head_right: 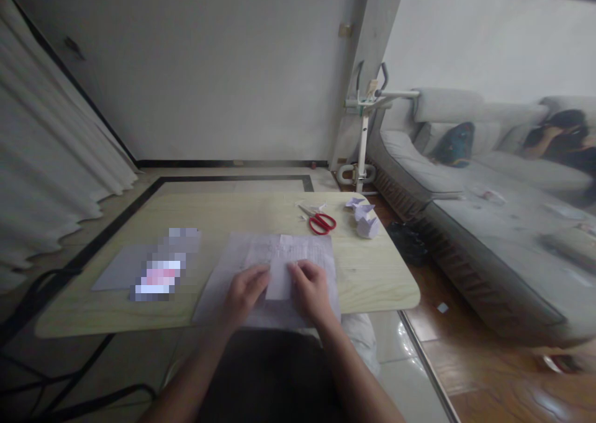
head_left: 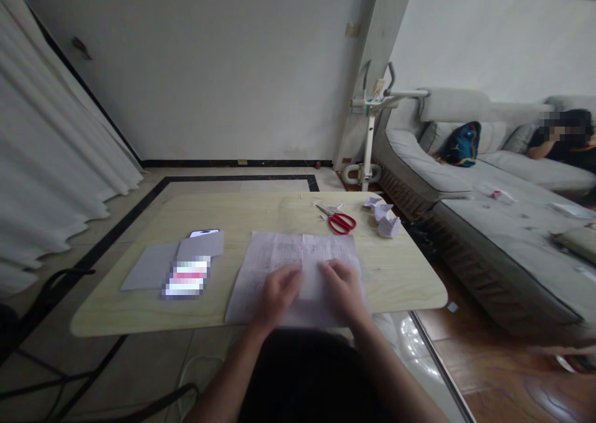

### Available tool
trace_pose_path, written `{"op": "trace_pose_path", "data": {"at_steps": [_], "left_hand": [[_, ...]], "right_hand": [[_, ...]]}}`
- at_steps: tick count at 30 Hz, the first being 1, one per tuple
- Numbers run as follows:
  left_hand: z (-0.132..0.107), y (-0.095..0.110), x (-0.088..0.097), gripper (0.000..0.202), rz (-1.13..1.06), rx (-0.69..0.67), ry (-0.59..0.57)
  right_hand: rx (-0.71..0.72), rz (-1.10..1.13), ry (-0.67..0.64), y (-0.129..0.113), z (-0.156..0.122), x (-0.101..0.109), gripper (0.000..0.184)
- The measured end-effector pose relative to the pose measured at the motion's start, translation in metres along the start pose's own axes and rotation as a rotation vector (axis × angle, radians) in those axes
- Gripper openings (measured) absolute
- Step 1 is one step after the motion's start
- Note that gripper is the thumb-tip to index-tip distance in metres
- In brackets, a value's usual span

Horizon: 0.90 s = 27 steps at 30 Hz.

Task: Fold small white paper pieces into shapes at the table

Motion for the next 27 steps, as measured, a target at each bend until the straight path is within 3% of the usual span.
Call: {"op": "trace_pose_path", "data": {"at_steps": [4, 7, 13, 18, 23, 27], "left_hand": [[-0.002, -0.004, -0.010, 0.032, -0.024, 0.039, -0.092], [-0.001, -0.011, -0.009, 0.041, -0.019, 0.061, -0.063], [0.000, -0.020, -0.007, 0.038, -0.047, 0.057, -0.046], [0.001, -0.014, -0.005, 0.036, -0.027, 0.041, -0.025], [0.002, 0.001, 0.004, 0.030, 0.037, -0.058, 0.052], [0.002, -0.009, -0.002, 0.036, 0.005, 0.000, -0.011]], "right_hand": [[-0.035, 0.088, 0.039, 0.005, 0.002, 0.004, 0.035], [-0.054, 0.122, 0.064, 0.005, 0.002, 0.007, 0.035], [-0.098, 0.196, 0.069, 0.005, 0.000, 0.005, 0.036], [-0.083, 0.201, 0.078, 0.003, 0.001, 0.006, 0.036], [-0.067, 0.183, 0.108, 0.000, 0.001, 0.010, 0.035], [-0.057, 0.138, 0.103, 0.000, 0.001, 0.010, 0.037]]}}
Point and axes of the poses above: each hand's wrist, its own z-axis towards the middle knuckle, its own x-axis out of the back of the hand, y = z × x, the point moved 9 cm from there along z, towards the middle knuckle, and after that the axes turned 8 degrees about -z, right-handed, at the moved point
